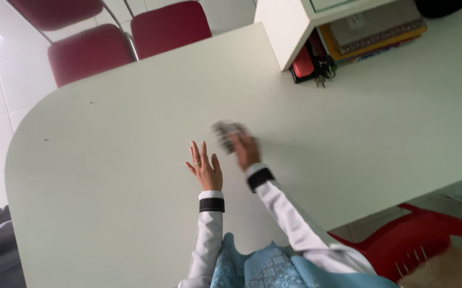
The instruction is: Tidying items on a desk and wiping the surface clean with a cloth.
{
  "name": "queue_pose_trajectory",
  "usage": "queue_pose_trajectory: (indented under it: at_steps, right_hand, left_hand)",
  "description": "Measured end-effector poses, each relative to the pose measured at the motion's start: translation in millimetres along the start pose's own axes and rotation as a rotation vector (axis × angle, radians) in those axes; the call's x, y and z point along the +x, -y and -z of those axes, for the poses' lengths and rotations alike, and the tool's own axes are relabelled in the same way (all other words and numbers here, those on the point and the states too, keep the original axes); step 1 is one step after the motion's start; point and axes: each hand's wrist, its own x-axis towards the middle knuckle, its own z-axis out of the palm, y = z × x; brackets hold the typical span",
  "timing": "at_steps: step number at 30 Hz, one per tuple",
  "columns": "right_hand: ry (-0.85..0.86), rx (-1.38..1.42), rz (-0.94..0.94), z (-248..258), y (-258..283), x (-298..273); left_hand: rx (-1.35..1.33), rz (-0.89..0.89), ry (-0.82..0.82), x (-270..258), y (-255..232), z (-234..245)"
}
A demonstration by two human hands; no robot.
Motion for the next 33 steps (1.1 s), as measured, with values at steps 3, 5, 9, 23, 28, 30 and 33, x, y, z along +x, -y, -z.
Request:
queue_pose_trajectory:
  at_steps: [3,5,9,23,28,30,33]
  right_hand:
    - [-0.138,-0.339,-0.493,29.0,-45.2,-8.8]
    - [-0.006,-0.623,-0.560,20.1,-81.5,-9.0]
    - [0.035,-0.610,-0.638,5.3,-123.2,38.9]
    - [0.245,-0.458,-0.717,-15.8,-277.9,278.6]
    - [0.351,-0.405,-0.475,-52.5,-261.8,318.9]
    - [0.331,-0.425,-0.289,-96.3,-217.7,297.4]
    - [0.035,-0.301,0.300,-138.8,-151.7,221.9]
  left_hand:
    - [0.027,-0.026,0.003,8.7,6.4,-11.7]
    - [0.060,-0.034,0.045,18.6,4.0,-23.0]
    - [0.052,-0.016,0.073,46.1,-8.4,-38.4]
    - [0.040,0.090,-0.057,89.7,28.9,-51.1]
    - [0.082,0.114,-0.102,94.4,44.9,-31.8]
    - [0.095,0.121,-0.122,95.1,49.1,-30.4]
    - [0.089,0.143,-0.144,97.5,39.9,-27.1]
